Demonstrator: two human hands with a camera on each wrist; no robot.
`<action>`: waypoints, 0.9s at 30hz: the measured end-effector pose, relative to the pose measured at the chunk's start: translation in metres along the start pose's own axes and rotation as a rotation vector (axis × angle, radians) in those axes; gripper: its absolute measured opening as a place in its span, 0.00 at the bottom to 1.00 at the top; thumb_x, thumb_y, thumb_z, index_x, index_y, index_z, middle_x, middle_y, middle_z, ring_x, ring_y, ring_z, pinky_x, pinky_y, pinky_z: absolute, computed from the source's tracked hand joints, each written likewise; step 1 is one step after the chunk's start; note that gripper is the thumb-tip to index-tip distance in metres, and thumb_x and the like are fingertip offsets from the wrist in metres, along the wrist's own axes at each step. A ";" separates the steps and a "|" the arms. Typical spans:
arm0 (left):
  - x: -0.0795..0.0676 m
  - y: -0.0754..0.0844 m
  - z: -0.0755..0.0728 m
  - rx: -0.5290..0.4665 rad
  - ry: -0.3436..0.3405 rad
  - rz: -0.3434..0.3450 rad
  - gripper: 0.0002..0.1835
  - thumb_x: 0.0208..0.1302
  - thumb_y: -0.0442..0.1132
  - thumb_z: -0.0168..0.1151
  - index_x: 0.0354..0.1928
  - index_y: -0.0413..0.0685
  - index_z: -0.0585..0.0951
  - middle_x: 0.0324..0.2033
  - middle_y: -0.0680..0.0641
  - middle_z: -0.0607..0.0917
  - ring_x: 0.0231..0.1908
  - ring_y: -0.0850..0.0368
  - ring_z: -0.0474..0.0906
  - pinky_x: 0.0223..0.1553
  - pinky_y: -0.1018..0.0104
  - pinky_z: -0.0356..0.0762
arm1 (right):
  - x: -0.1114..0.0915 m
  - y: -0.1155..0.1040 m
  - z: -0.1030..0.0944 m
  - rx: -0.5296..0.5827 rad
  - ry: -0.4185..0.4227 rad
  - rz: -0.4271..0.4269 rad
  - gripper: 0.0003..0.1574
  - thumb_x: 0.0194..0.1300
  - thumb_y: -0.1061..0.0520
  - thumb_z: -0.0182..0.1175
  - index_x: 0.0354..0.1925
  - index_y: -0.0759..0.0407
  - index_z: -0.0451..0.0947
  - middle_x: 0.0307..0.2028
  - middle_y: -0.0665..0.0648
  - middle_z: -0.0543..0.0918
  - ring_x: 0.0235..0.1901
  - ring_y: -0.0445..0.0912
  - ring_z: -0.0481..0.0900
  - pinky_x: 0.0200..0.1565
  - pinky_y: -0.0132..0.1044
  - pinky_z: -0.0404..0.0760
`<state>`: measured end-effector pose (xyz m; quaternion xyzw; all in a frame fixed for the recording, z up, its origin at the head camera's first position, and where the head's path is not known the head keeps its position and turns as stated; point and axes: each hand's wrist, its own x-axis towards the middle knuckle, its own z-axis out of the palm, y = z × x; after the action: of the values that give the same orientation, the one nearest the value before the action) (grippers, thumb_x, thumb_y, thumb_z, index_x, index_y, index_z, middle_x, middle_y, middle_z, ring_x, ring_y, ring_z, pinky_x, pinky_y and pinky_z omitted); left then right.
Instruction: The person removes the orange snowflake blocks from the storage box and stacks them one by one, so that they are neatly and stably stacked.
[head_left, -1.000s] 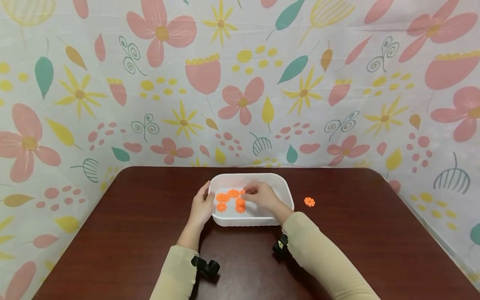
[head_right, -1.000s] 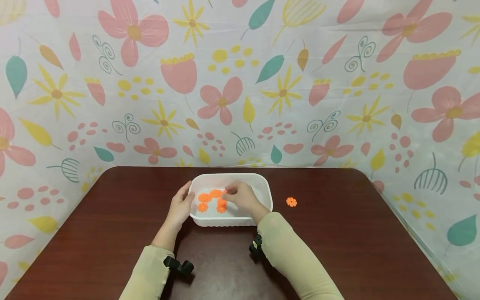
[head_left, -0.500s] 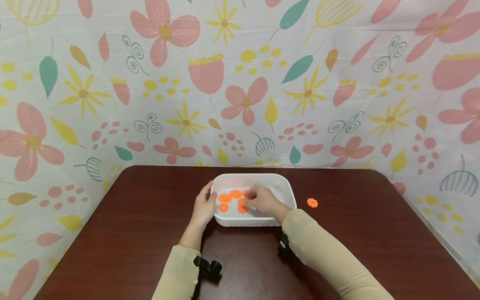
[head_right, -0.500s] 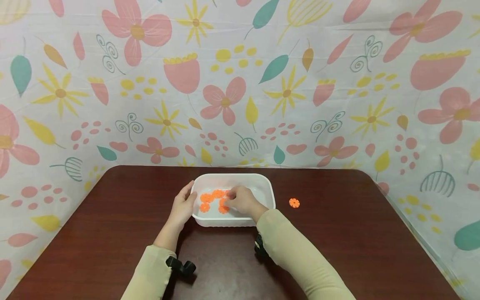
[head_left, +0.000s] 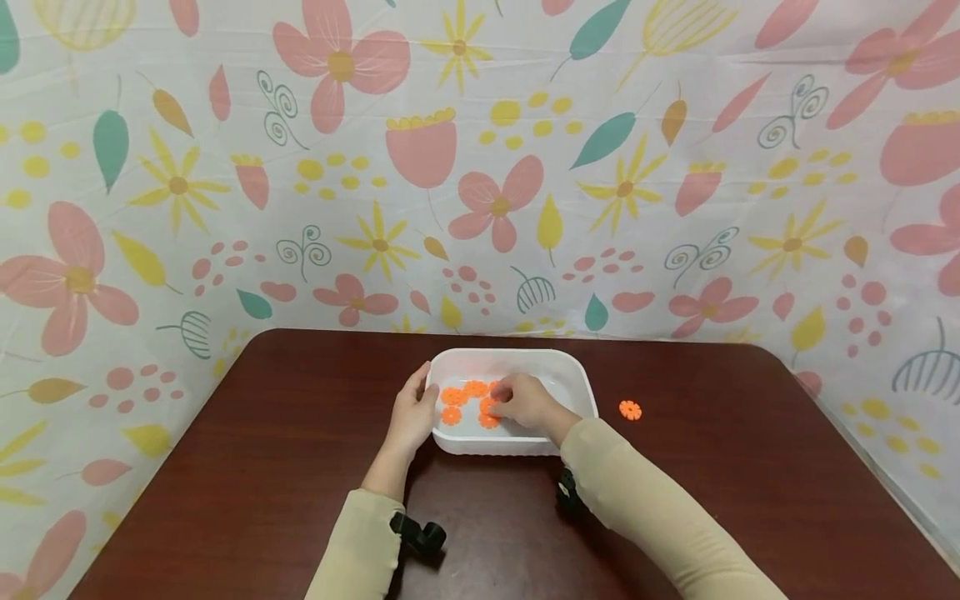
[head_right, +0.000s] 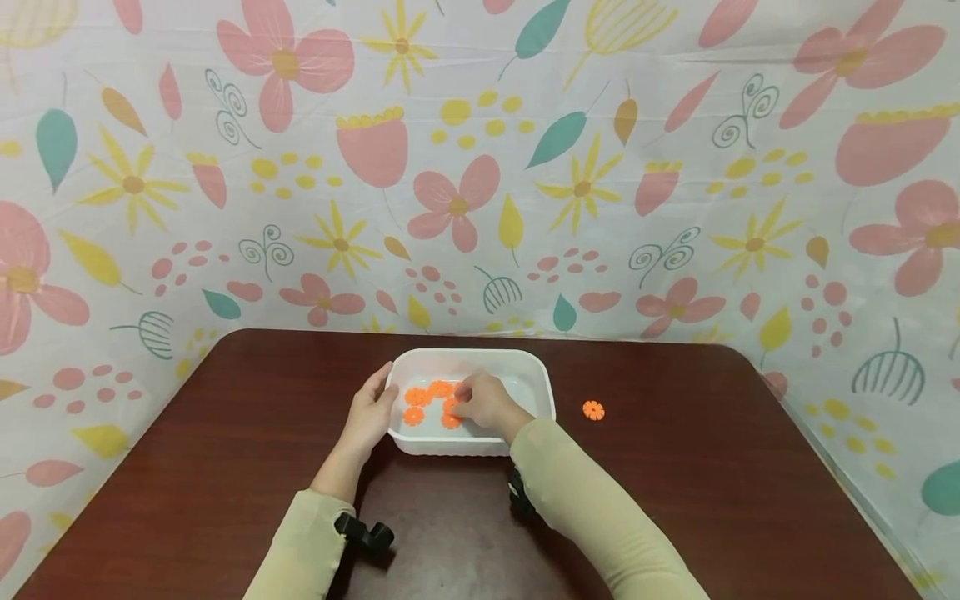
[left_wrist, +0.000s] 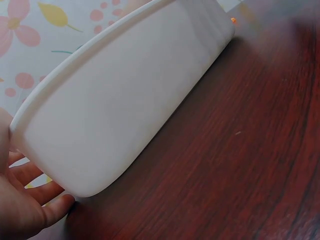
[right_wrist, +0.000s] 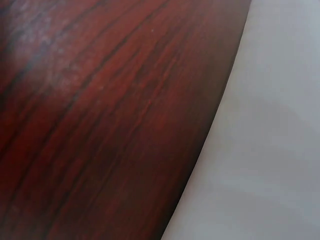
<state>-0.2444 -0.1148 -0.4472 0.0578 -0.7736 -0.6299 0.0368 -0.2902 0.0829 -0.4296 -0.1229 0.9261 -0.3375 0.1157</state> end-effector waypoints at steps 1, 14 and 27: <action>0.000 0.000 0.000 0.001 -0.001 0.000 0.26 0.72 0.41 0.46 0.71 0.52 0.61 0.62 0.40 0.71 0.57 0.47 0.71 0.58 0.51 0.69 | 0.000 0.000 0.000 -0.004 0.000 0.002 0.16 0.54 0.56 0.69 0.41 0.61 0.83 0.34 0.53 0.82 0.33 0.43 0.74 0.39 0.34 0.75; 0.002 -0.002 0.001 -0.016 0.001 0.005 0.27 0.71 0.40 0.46 0.71 0.51 0.61 0.62 0.40 0.72 0.58 0.47 0.70 0.60 0.51 0.69 | 0.000 0.000 -0.001 -0.037 -0.033 -0.004 0.14 0.55 0.57 0.69 0.41 0.60 0.82 0.33 0.53 0.80 0.33 0.44 0.73 0.40 0.35 0.74; 0.001 -0.002 0.001 -0.011 -0.001 0.009 0.27 0.71 0.41 0.47 0.71 0.51 0.61 0.61 0.39 0.73 0.56 0.47 0.71 0.58 0.52 0.70 | 0.002 0.002 0.000 -0.079 -0.092 -0.020 0.12 0.57 0.58 0.67 0.41 0.56 0.80 0.34 0.53 0.77 0.35 0.44 0.71 0.42 0.36 0.72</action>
<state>-0.2453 -0.1146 -0.4494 0.0538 -0.7705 -0.6339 0.0397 -0.2923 0.0836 -0.4315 -0.1519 0.9310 -0.2960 0.1499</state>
